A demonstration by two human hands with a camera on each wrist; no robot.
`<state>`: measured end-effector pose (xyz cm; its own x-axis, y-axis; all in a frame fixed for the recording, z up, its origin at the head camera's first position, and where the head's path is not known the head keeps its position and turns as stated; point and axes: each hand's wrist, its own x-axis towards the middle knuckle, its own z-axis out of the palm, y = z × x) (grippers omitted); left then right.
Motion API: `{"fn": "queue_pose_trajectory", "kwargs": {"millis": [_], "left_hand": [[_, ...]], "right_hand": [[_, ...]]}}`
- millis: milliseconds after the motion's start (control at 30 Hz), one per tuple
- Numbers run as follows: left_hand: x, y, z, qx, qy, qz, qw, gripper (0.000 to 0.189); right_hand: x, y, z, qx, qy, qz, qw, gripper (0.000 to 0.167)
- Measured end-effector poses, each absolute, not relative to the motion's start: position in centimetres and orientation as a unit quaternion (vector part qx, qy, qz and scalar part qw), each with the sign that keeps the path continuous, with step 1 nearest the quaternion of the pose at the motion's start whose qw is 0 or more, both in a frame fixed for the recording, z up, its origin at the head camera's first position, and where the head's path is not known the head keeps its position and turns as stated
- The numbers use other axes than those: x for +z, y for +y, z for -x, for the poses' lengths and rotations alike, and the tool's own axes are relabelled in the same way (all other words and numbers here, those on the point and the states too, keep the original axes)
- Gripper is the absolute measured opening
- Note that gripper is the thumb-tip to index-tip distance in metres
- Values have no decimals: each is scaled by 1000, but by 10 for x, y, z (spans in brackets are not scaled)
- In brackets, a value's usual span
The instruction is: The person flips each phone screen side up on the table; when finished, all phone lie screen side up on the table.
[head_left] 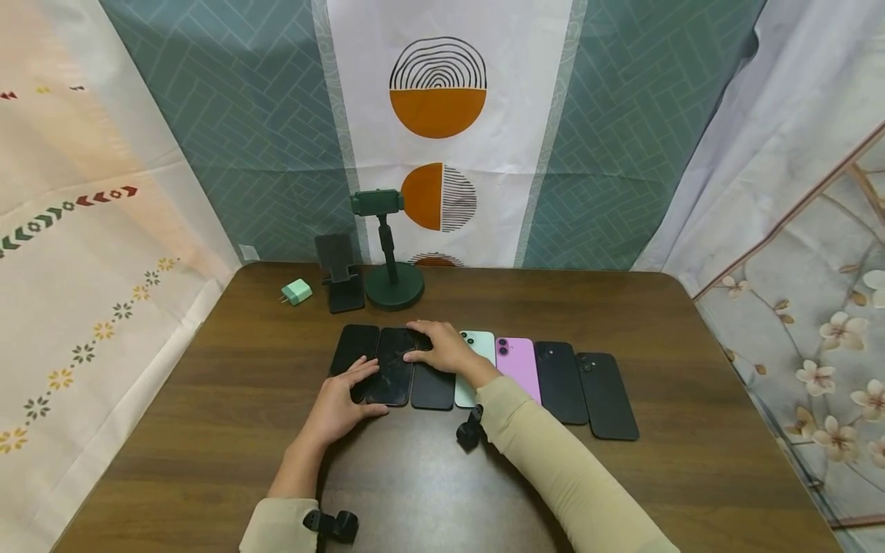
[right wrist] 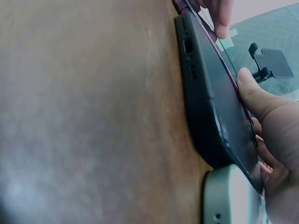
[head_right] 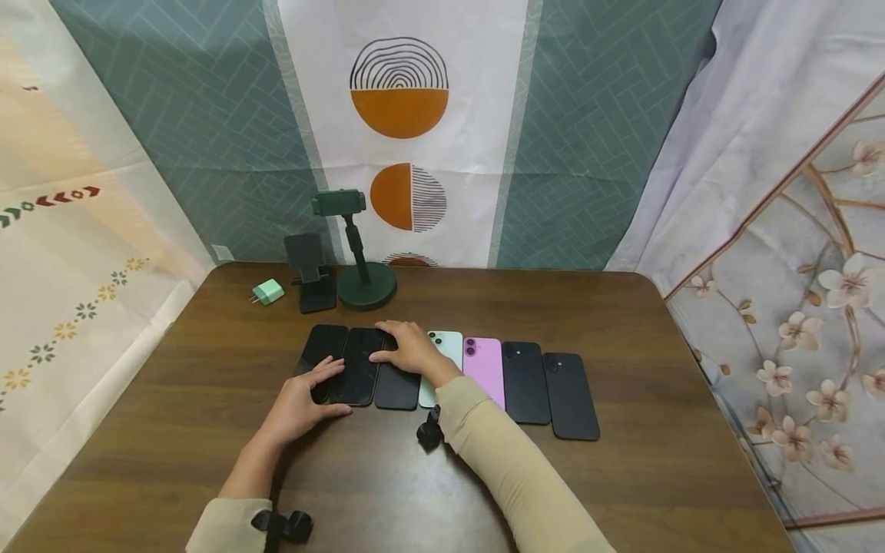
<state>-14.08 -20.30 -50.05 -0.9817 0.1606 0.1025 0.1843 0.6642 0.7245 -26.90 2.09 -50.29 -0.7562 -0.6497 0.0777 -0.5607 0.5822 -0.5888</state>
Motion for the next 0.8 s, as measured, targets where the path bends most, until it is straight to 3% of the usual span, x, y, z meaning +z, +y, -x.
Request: {"fn": "queue_pose_trajectory", "kwargs": {"millis": [167, 500, 800], "left_hand": [[-499, -199, 140, -401, -911, 91, 9, 76], [-499, -180, 139, -400, -906, 116, 79, 72], [-506, -161, 141, -402, -898, 160, 86, 70]], "right_hand": [[-500, 25, 268, -302, 882, 354, 70, 71], [-492, 44, 265, -327, 887, 323, 41, 71], [-497, 71, 261, -356, 890, 281, 40, 67]]}}
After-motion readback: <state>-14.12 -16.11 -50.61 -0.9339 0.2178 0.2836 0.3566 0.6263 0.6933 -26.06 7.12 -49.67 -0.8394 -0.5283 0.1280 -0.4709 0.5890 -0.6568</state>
